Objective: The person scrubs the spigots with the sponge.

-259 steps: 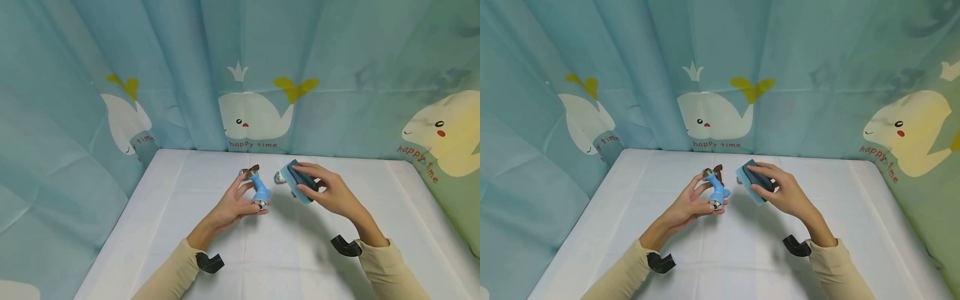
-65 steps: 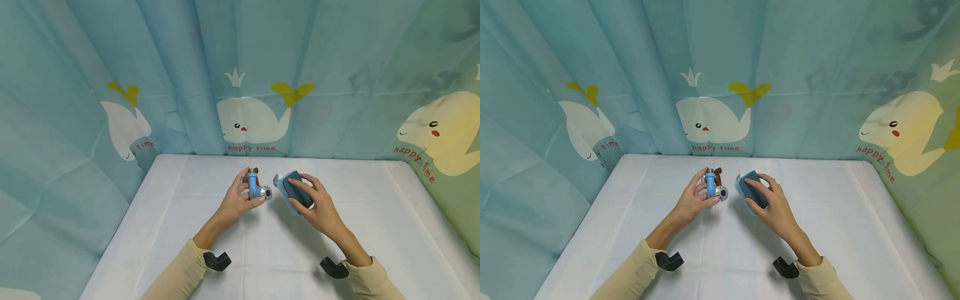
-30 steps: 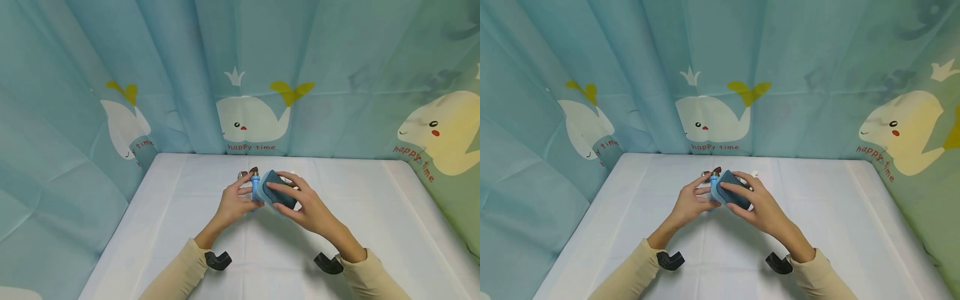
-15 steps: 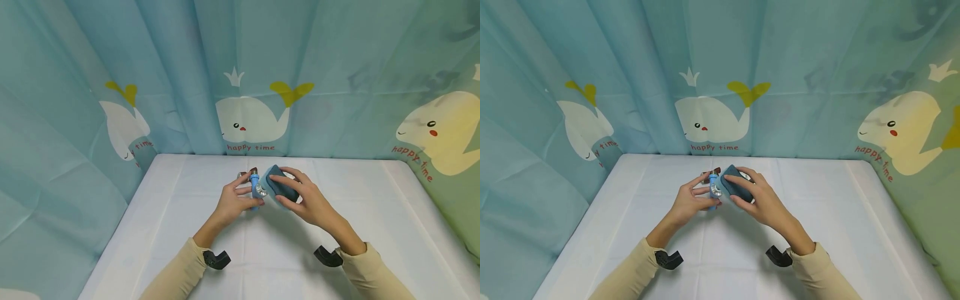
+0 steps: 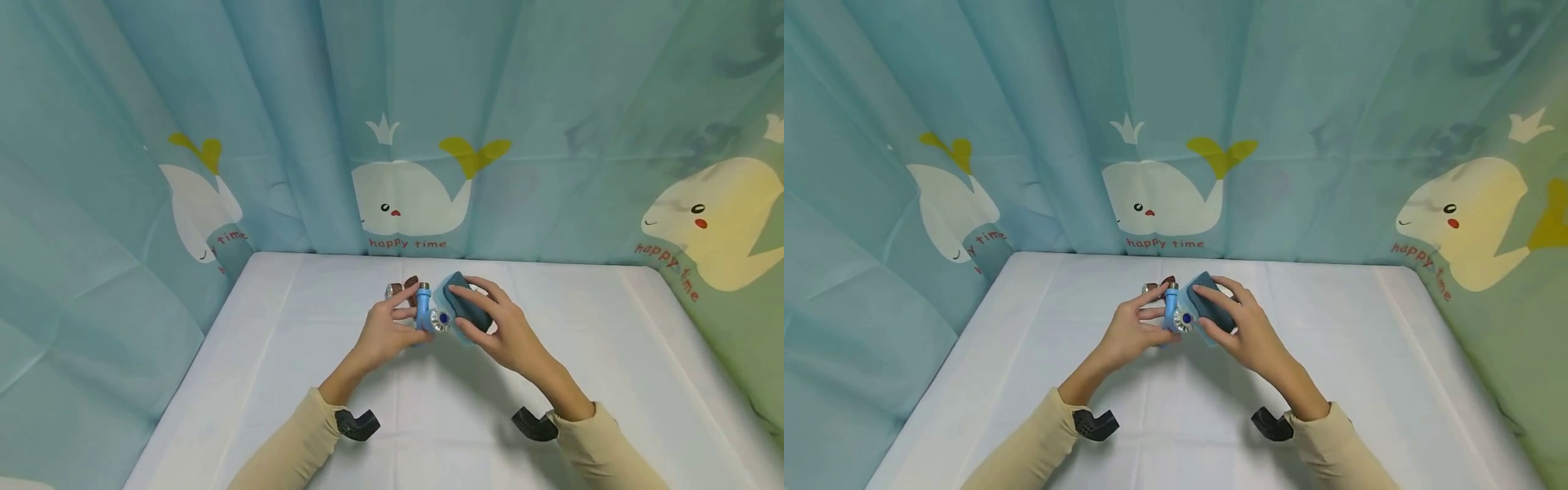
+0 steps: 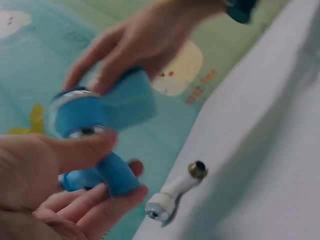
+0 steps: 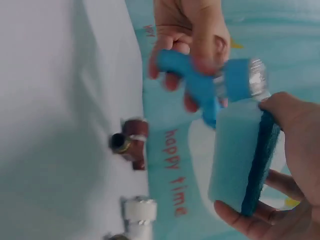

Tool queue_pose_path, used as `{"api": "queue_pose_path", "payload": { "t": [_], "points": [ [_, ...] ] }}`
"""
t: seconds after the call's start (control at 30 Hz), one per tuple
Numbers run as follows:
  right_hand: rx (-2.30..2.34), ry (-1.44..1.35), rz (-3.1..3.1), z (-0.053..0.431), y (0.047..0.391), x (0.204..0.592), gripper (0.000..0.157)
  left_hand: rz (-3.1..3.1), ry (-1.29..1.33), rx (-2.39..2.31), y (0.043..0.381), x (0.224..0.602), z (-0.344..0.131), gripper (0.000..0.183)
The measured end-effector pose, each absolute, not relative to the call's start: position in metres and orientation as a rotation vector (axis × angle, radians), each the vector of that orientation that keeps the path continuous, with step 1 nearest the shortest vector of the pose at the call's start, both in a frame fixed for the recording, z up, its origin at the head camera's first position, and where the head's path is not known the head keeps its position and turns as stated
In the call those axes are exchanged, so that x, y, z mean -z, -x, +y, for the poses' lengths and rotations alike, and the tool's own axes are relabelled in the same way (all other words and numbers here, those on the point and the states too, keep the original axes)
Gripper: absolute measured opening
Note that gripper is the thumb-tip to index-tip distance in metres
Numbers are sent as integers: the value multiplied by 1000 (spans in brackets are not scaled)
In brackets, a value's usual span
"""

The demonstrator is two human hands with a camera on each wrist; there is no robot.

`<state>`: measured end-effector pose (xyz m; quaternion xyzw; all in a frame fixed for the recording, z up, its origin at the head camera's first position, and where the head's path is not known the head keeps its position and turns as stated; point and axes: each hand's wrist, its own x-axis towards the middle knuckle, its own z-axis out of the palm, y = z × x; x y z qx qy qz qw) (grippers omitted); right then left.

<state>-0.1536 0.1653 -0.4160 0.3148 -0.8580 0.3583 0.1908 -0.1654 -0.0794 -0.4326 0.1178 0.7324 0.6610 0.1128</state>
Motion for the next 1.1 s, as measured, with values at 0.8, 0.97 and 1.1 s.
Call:
{"api": "queue_pose_path", "payload": {
  "t": [0.8, 0.97, 1.1],
  "points": [
    [-931, -746, -2301, 207, 146, 410, 55, 2143, -379, -1866, 180, 421, -46, 87],
    [-1052, -529, -2400, 254, 150, 413, 76, 2282, -410, -1751, 190, 423, -15, 88],
    [-1061, -361, -2480, 290, 151, 414, 70, 2499, -467, -1570, 207, 423, 18, 89]
  ]
}}
